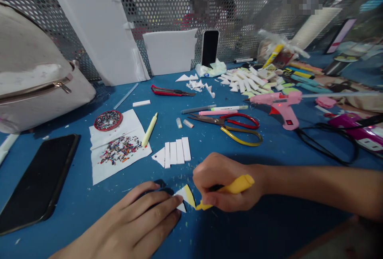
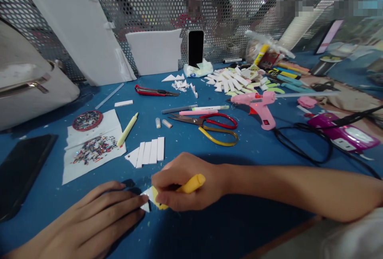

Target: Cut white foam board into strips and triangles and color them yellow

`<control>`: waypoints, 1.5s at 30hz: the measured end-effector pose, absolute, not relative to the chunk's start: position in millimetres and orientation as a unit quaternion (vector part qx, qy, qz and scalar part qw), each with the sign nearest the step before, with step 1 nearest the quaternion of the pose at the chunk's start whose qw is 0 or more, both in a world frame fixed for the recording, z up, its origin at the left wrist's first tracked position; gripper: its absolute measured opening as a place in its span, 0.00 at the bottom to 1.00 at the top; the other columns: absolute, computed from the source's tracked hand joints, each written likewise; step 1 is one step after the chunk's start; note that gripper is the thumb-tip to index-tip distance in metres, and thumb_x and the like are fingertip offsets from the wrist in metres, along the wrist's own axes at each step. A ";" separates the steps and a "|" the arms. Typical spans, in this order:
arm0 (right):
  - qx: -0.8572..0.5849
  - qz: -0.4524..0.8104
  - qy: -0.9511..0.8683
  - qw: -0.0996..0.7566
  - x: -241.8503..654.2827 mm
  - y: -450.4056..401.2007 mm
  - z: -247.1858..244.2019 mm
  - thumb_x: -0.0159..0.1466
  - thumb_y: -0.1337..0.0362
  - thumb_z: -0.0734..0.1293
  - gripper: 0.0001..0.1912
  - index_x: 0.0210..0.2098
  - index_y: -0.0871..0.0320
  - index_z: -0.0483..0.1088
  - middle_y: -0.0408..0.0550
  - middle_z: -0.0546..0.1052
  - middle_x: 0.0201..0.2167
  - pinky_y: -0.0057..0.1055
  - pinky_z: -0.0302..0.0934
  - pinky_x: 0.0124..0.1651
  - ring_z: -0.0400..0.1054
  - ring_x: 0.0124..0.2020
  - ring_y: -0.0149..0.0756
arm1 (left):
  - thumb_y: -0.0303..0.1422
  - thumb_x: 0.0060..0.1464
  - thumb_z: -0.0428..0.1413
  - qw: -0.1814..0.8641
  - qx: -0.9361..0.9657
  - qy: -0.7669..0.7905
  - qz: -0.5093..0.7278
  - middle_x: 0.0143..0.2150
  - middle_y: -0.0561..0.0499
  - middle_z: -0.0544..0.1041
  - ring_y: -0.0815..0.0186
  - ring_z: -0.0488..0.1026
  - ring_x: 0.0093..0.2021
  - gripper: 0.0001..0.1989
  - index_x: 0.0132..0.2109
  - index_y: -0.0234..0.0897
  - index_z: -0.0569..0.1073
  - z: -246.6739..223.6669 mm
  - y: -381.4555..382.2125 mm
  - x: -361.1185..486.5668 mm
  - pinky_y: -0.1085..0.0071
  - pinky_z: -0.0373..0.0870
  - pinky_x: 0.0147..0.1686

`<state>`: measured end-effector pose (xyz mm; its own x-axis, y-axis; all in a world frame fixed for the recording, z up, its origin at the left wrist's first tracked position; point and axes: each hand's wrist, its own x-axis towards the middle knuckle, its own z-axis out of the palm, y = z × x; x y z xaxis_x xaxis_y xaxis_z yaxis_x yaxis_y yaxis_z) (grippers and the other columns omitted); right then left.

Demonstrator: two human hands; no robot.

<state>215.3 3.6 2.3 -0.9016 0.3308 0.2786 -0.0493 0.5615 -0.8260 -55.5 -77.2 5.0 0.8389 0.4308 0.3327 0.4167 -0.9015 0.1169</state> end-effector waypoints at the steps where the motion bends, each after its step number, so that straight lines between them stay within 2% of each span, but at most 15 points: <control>1: -0.080 0.462 -0.858 0.208 215.4 3.8 1.9 0.71 0.57 0.61 0.17 0.27 0.56 0.59 0.39 0.64 0.22 0.25 0.51 0.28 0.57 0.24 0.28 | 0.37 0.75 0.43 0.021 0.960 0.218 0.175 0.61 0.52 0.77 0.65 0.71 0.58 0.20 0.57 0.36 0.77 5.6 -76.9 -55.9 0.64 0.46 0.72; 12: -0.100 0.484 -0.846 0.198 215.1 4.9 1.4 0.70 0.57 0.62 0.16 0.28 0.58 0.61 0.40 0.65 0.22 0.24 0.51 0.28 0.59 0.25 0.27 | 0.35 0.75 0.42 0.015 0.963 0.214 0.165 0.61 0.51 0.76 0.63 0.70 0.59 0.20 0.57 0.36 0.76 4.7 -75.6 -57.3 0.62 0.44 0.72; 19: -0.099 0.489 -0.845 0.189 216.6 5.4 3.7 0.70 0.57 0.61 0.16 0.27 0.57 0.59 0.39 0.63 0.22 0.24 0.50 0.28 0.56 0.24 0.26 | 0.35 0.75 0.43 0.009 0.964 0.202 0.173 0.60 0.51 0.77 0.63 0.70 0.58 0.19 0.56 0.35 0.77 5.2 -73.1 -57.6 0.63 0.44 0.72; 25: -0.146 0.469 -0.841 0.227 217.2 4.9 2.7 0.71 0.58 0.61 0.14 0.30 0.58 0.61 0.39 0.64 0.24 0.25 0.50 0.29 0.57 0.25 0.27 | 0.38 0.75 0.42 0.009 0.957 0.205 0.203 0.59 0.49 0.78 0.61 0.71 0.57 0.22 0.55 0.34 0.78 -4.0 -76.0 -54.9 0.61 0.45 0.71; 28: -0.114 0.490 -0.840 0.202 216.9 4.6 2.6 0.71 0.58 0.61 0.16 0.28 0.58 0.60 0.39 0.63 0.23 0.24 0.50 0.28 0.56 0.24 0.26 | 0.36 0.75 0.42 0.014 0.957 0.208 0.203 0.60 0.50 0.77 0.62 0.70 0.58 0.21 0.56 0.34 0.78 -4.1 -75.7 -55.7 0.61 0.44 0.71; 32: -0.146 0.475 -0.837 0.229 216.3 4.3 2.4 0.71 0.57 0.60 0.16 0.30 0.58 0.61 0.39 0.64 0.23 0.25 0.51 0.29 0.57 0.25 0.27 | 0.34 0.75 0.41 0.012 0.959 0.201 0.198 0.60 0.50 0.77 0.62 0.70 0.58 0.21 0.56 0.34 0.77 -4.5 -75.6 -57.1 0.61 0.43 0.72; 39: -0.125 0.489 -0.837 0.209 216.5 5.5 2.6 0.70 0.57 0.61 0.16 0.28 0.58 0.61 0.40 0.64 0.22 0.24 0.50 0.28 0.57 0.24 0.26 | 0.34 0.75 0.41 0.003 0.959 0.199 0.204 0.59 0.50 0.78 0.62 0.70 0.59 0.21 0.55 0.34 0.78 -1.0 -74.0 -56.1 0.61 0.43 0.72; 42: -0.103 0.518 -0.827 0.194 217.3 6.4 2.5 0.70 0.55 0.62 0.18 0.27 0.59 0.62 0.40 0.65 0.21 0.23 0.51 0.26 0.58 0.23 0.25 | 0.32 0.75 0.42 -0.013 0.966 0.184 0.182 0.57 0.51 0.79 0.64 0.71 0.58 0.20 0.55 0.35 0.78 6.8 -70.9 -55.3 0.64 0.42 0.72; 45: -0.106 0.558 -0.793 0.221 218.3 5.5 0.9 0.71 0.52 0.62 0.20 0.29 0.60 0.65 0.40 0.68 0.20 0.21 0.54 0.24 0.61 0.20 0.24 | 0.31 0.74 0.43 -0.034 0.967 0.177 0.178 0.56 0.52 0.80 0.65 0.72 0.55 0.19 0.54 0.35 0.79 13.2 -69.7 -54.8 0.65 0.44 0.72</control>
<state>218.3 5.5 0.9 -0.8803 0.4140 0.2316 -0.0781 0.3551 -0.9315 -54.8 -69.7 13.2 0.8740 0.3308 0.3560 0.3551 -0.9348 -0.0031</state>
